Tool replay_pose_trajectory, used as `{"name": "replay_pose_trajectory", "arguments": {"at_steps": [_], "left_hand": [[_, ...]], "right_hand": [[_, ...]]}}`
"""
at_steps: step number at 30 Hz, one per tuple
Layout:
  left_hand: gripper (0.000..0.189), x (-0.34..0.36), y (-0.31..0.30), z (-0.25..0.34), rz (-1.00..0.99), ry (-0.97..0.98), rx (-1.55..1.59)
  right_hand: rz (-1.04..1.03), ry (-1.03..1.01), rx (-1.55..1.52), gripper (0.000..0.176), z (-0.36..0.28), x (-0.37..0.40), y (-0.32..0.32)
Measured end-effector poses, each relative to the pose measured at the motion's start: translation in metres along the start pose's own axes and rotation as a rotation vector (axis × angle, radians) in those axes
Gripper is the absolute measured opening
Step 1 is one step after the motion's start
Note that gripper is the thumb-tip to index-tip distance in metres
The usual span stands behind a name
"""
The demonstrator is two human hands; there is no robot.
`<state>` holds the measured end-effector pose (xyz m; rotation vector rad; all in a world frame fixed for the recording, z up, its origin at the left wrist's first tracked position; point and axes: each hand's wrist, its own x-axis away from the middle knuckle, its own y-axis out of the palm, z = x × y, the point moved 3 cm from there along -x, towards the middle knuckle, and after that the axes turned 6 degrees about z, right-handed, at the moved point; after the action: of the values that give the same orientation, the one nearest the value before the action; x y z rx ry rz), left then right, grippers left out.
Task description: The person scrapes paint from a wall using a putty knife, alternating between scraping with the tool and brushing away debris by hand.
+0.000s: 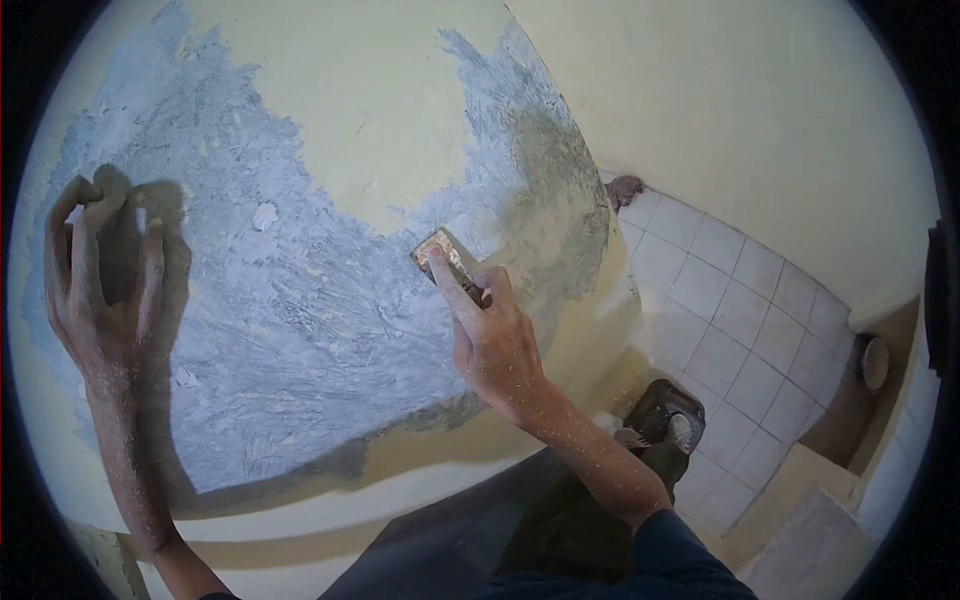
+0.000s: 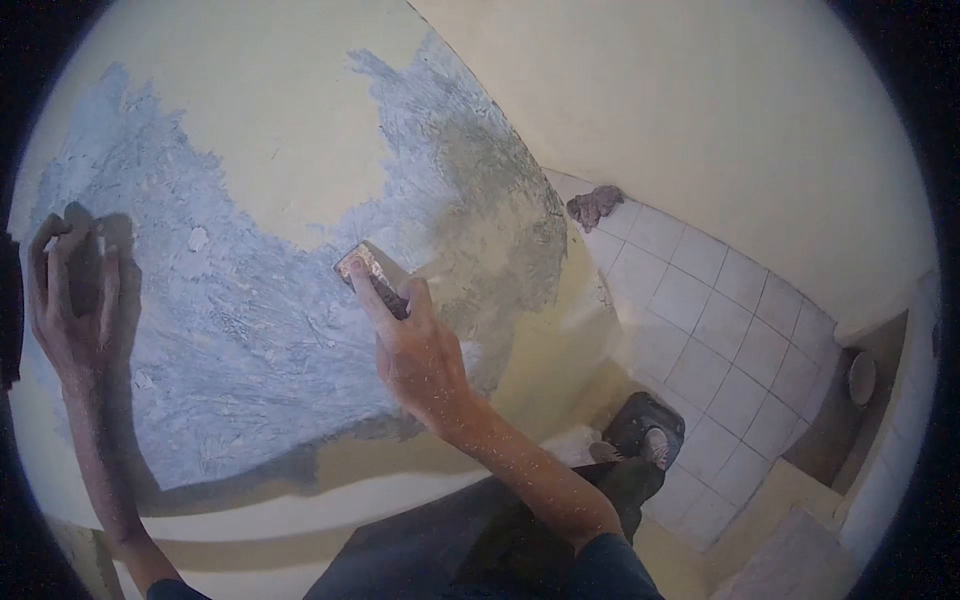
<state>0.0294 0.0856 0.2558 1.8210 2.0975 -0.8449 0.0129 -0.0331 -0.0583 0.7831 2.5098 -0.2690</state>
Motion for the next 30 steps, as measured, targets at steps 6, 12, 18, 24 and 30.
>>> {"name": "replay_pose_trajectory", "arguments": {"at_steps": [6, 12, 18, 24, 30], "left_hand": [[0.038, 0.008, -0.001, 0.001, -0.059, -0.026, -0.031], [0.035, 0.006, -0.005, 0.004, -0.081, -0.072, 0.062], [0.027, 0.004, -0.005, -0.001, -0.044, -0.022, 0.127], [0.023, 0.003, -0.005, 0.002, -0.009, 0.025, 0.136], [0.019, 0.007, -0.003, 0.001, -0.070, -0.079, 0.178]], "right_hand": [[0.004, 0.011, -0.046, 0.066, -0.002, 0.002, 0.002], [0.075, -0.056, -0.019, 0.065, -0.016, -0.011, -0.001], [-0.183, 0.033, 0.189, 0.069, -0.026, -0.014, -0.012], [-0.093, 0.026, 0.181, 0.072, -0.034, -0.029, -0.014], [-0.016, -0.029, 0.197, 0.075, -0.035, -0.028, -0.010]]}}
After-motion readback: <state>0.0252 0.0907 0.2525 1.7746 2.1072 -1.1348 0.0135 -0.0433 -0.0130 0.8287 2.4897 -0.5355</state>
